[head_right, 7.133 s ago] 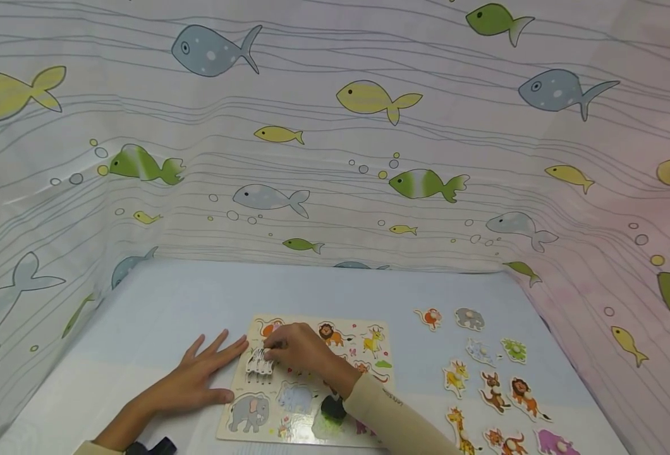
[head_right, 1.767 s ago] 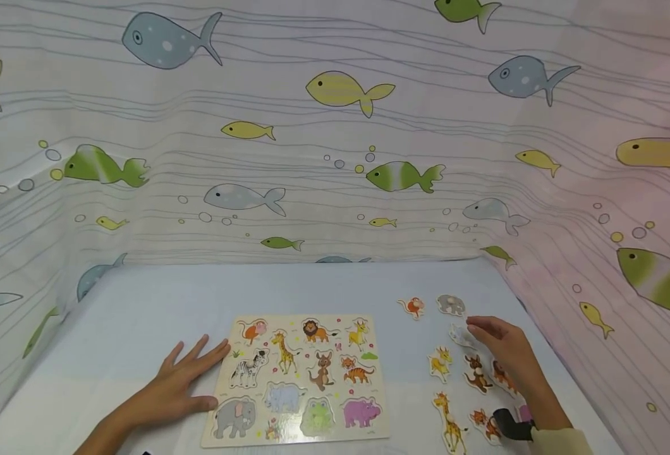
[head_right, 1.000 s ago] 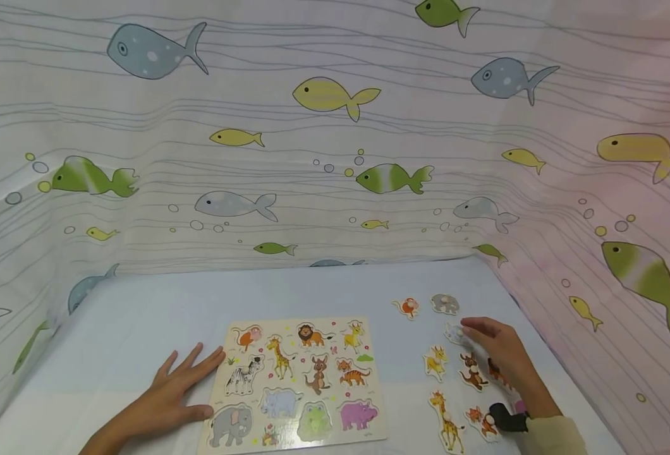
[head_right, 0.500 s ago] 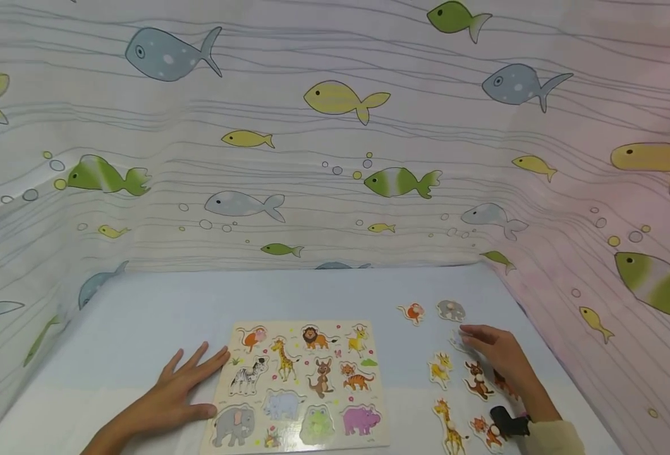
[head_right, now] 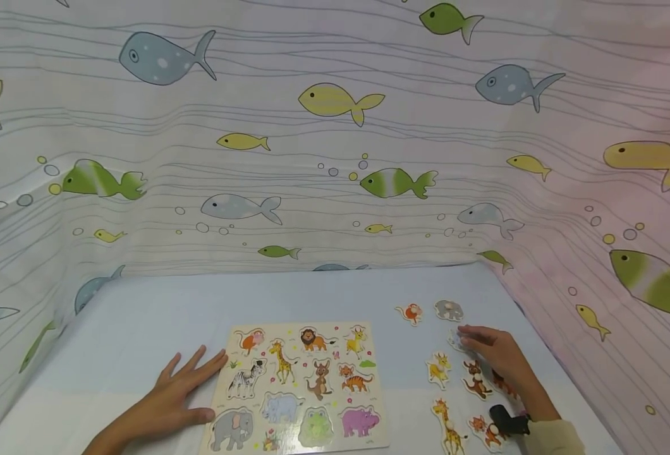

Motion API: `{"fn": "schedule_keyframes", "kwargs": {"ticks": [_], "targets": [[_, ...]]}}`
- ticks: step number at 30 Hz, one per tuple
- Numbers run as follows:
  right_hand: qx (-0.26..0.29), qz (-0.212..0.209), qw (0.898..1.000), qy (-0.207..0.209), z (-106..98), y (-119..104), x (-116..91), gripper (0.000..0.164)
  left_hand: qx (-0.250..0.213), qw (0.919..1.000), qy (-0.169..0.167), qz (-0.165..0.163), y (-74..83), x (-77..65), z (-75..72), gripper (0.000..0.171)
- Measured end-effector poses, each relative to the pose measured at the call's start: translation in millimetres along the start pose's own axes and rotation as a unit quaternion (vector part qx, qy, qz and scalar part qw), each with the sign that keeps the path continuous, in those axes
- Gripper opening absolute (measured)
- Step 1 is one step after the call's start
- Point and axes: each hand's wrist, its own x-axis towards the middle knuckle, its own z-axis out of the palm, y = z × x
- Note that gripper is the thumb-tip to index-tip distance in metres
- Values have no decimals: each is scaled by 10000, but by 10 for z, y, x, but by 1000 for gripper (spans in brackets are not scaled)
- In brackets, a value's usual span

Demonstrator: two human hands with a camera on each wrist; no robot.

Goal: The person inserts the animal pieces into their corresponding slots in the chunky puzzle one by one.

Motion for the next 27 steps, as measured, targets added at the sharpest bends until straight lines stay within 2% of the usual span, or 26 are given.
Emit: {"fn": "schedule_keyframes", "kwargs": {"ticks": [10, 15, 22, 27], "targets": [[-178, -143, 9997, 39, -3, 54, 11, 53, -3, 10000, 8, 7, -27, 5, 14, 91], [-29, -320, 9995, -27, -9, 83, 13, 51, -37, 10000, 15, 2, -10, 2, -2, 91], [-176, -546, 9984, 14, -16, 69, 11, 52, -14, 10000, 66, 16, 10, 8, -17, 91], [-282, -507, 9983, -11, -5, 79, 7, 54, -3, 10000, 55, 1, 4, -1, -9, 90]]}}
